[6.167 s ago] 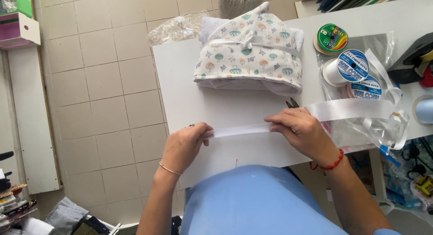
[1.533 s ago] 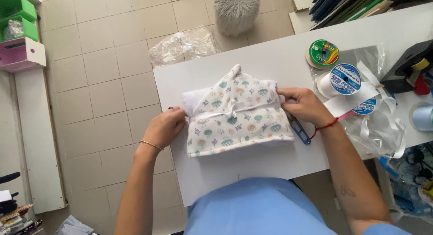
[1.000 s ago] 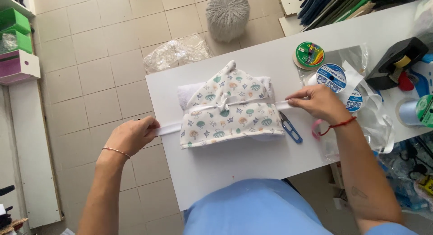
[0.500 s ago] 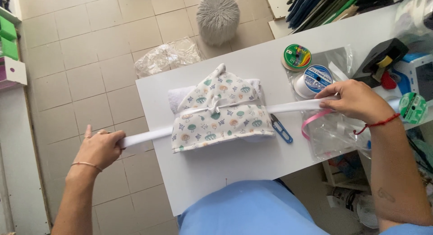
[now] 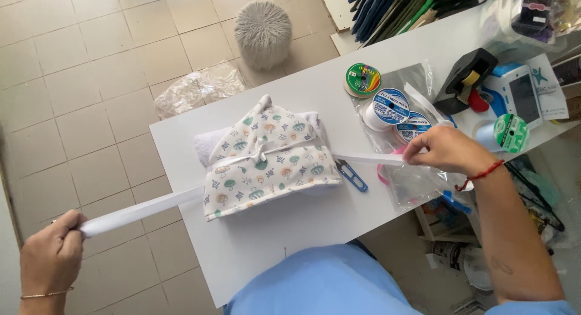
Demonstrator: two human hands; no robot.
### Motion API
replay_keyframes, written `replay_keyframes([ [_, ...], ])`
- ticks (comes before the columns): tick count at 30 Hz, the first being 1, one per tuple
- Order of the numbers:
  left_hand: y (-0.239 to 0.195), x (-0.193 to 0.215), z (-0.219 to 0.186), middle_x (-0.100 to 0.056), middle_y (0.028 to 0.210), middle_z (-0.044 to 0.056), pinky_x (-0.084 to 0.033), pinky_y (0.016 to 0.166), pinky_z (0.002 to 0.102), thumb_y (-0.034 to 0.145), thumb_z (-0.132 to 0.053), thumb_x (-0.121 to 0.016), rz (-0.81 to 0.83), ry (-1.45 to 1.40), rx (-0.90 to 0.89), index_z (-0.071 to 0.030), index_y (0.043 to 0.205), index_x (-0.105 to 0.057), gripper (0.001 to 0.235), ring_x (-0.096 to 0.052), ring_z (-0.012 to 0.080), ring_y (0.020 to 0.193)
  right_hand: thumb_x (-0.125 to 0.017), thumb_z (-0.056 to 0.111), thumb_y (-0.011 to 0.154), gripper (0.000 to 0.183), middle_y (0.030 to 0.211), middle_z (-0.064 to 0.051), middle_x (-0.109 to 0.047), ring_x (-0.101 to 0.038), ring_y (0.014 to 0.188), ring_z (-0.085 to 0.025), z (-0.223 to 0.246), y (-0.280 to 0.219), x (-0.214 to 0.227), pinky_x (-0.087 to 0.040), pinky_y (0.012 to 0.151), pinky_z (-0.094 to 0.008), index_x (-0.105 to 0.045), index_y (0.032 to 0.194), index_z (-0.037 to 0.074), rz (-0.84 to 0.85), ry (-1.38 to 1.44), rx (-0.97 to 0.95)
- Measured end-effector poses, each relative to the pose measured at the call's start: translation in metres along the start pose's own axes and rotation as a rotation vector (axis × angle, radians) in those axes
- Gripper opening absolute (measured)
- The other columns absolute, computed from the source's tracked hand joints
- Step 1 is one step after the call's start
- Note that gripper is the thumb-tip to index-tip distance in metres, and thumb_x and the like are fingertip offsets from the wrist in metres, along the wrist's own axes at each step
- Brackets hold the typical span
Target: Tying a decorative white ribbon around a folded patterned fabric item
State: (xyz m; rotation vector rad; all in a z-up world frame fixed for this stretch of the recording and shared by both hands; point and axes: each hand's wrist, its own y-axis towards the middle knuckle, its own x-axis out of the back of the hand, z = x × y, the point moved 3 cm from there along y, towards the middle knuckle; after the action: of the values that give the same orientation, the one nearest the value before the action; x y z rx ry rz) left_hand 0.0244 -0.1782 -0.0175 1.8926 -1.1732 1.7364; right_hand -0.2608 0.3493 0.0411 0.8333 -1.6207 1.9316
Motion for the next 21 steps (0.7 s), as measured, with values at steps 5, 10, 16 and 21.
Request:
replay_keyframes([
  [5, -0.008, 0.000, -0.001, -0.038, 0.058, 0.008, -0.032, 0.058, 0.037, 0.095, -0.026, -0.041, -0.249, -0.002, -0.172, -0.007, 0.073, -0.047, 0.029, -0.040, 0.0250, 0.058, -0.065, 0.038, 0.065, 0.015, 0.081, 0.014, -0.069, -0.060, 0.087, -0.007, -0.035, 0.020, -0.016, -0.033, 0.089, -0.032, -0.072, 0.078, 0.035, -0.233, -0.129, 0.024],
  [10, -0.011, -0.001, 0.005, -0.050, 0.066, -0.004, -0.037, 0.053, 0.028, 0.087, -0.049, -0.060, -0.345, 0.201, -0.210, -0.018, 0.084, -0.057, 0.031, -0.048, 0.0151, 0.061, -0.069, 0.023, 0.067, 0.014, 0.080, 0.001, -0.067, -0.057, 0.080, -0.014, -0.010, -0.010, 0.005, -0.040, 0.076, -0.032, -0.071, 0.080, 0.018, -0.275, 0.147, -0.076],
  [16, -0.009, 0.004, 0.010, -0.054, 0.078, -0.007, -0.039, 0.054, 0.031, 0.095, -0.039, -0.051, -0.295, 0.269, -0.245, -0.021, 0.086, -0.058, 0.022, -0.049, 0.0174, 0.065, -0.070, 0.022, 0.070, 0.026, 0.084, -0.003, -0.068, -0.056, 0.077, -0.013, -0.029, 0.005, 0.003, -0.041, 0.065, -0.026, -0.069, 0.096, 0.018, -0.268, 0.241, -0.113],
  [21, -0.009, 0.006, 0.020, -0.050, 0.077, -0.008, -0.036, 0.049, 0.031, 0.092, -0.045, -0.047, -0.279, 0.334, -0.285, -0.022, 0.085, -0.056, 0.025, -0.047, 0.0158, 0.065, -0.069, 0.025, 0.073, 0.017, 0.081, -0.002, -0.068, -0.053, 0.080, -0.014, -0.026, 0.005, 0.010, -0.041, 0.065, -0.027, -0.073, 0.088, 0.018, -0.269, 0.215, -0.141],
])
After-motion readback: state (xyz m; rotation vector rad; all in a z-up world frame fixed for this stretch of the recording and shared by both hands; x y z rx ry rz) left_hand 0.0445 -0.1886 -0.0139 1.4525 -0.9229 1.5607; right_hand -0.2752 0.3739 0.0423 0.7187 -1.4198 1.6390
